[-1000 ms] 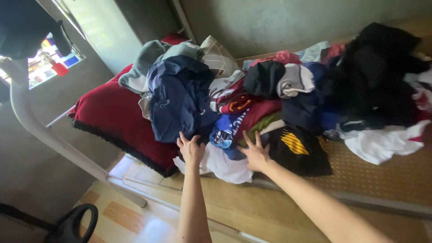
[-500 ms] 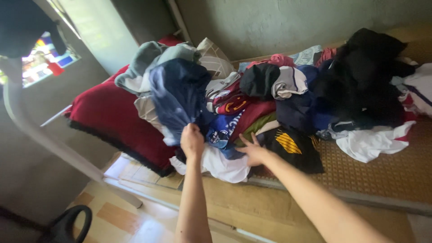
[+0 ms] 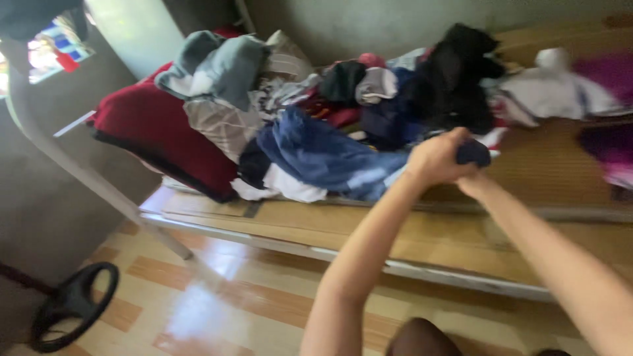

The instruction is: Folding various items of clothing on a bed.

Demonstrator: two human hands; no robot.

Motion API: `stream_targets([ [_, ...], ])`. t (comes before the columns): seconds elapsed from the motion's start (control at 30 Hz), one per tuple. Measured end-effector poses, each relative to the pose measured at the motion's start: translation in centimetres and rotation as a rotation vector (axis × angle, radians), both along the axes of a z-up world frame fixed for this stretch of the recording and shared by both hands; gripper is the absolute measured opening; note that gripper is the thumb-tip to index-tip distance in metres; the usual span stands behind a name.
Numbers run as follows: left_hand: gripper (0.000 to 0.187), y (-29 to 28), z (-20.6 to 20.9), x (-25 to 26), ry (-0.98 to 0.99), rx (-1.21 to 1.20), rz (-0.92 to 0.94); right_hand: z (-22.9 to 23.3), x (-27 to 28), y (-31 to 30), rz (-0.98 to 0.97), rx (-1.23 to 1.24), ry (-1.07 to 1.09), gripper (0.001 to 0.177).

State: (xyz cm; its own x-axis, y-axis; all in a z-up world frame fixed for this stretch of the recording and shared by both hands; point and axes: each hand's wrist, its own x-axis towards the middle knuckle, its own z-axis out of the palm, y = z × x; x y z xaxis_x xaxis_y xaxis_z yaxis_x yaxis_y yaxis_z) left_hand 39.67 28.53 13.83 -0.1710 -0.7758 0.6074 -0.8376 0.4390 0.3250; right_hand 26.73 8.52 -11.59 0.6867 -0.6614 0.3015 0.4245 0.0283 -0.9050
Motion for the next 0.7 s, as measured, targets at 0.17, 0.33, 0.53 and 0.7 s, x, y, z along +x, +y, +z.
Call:
stream_targets([
  [0.17,0.084,1.3,-0.7,-0.8,-0.158,0.119,0.045,8.1,-11.8,-4.0,-0.348,-0.949,0.728,0.060],
  [0.33,0.024,-1.0,-6.0,2.7,-0.294,0.263,0.474,17.3,-22.1,3.4,-0.574,-0.413,0.568,0.011],
  [0.53,0.028,-2.9,-8.3,6.8,-0.056,0.416,0.643,18.9,-24.3,2.8,-0.854,-0.132,0.356,0.018],
  [0.7,0.034,-10.5,-9.6,6.4,0.357,0.171,0.454,22.6,-21.8,8.4,-0.963,-0.895,0.895,0.049],
])
